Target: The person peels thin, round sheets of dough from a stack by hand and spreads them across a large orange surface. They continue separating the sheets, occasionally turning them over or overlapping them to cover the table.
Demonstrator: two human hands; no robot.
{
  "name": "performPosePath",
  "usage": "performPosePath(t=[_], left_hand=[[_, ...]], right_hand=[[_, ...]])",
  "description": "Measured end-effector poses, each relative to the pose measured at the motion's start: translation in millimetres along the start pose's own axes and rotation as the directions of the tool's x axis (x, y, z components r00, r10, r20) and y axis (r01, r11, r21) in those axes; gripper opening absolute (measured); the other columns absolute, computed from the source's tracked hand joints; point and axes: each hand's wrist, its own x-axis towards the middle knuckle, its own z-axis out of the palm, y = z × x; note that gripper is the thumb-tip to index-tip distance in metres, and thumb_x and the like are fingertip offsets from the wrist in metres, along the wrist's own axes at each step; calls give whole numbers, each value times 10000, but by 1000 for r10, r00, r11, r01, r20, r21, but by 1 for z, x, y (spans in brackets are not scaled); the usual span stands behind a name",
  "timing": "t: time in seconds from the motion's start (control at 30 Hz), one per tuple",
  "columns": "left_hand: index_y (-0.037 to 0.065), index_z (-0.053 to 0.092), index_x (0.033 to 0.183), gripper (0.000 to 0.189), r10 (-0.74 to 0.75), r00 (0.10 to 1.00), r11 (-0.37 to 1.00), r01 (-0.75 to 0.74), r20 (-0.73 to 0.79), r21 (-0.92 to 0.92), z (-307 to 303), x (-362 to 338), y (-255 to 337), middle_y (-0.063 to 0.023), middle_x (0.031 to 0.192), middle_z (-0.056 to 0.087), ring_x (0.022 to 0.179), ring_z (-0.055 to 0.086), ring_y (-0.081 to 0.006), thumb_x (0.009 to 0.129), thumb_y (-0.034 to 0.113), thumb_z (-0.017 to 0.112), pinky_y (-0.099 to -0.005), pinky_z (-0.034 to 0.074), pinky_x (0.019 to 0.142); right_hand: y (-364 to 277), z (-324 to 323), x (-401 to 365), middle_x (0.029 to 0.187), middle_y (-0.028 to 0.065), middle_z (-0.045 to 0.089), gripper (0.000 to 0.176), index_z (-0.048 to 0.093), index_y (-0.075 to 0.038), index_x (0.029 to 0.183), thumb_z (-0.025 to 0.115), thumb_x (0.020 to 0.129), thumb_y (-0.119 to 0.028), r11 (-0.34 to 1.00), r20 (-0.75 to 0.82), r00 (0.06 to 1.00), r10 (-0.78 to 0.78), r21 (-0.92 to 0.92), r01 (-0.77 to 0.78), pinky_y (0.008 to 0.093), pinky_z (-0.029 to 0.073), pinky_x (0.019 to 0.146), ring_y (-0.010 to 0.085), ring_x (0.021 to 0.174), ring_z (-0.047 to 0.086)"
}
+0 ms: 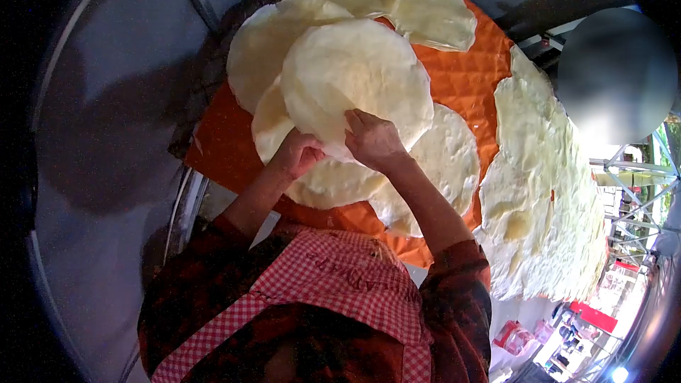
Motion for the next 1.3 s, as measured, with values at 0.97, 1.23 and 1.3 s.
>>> performPosePath(t=[0.97,1.23,1.3], left_hand=[[51,455,1260,535,230,858,912,-25,-460,410,-89,-38,8,-80,1186,536,1064,531,-267,773,173,642,-415,466,871],[94,386,1337,551,67,842,883,-300,-535,-361,23,-45,19,-97,1343,436,1216,419,-300,871,372,485,-476,402,952],[102,366,1356,546,147,826,862,-377,-545,-340,18,-46,8,-108,1378,402,1244,390,-304,886,365,455,-485,388,967]], right_hand=[[275,-281,39,641,19,583,106,653,-6,734,681,722,-108,672,-237,742,627,645,-363,276,450,536,85,595,522],[485,-184,-118,1097,195,575,622,355,-20,1304,623,835,-329,-44,-2,363,932,992,119,447,515,731,341,910,597],[473,-109,-124,1110,166,565,693,426,-33,1270,685,753,-415,248,-193,158,969,787,-565,418,438,836,282,963,545]])
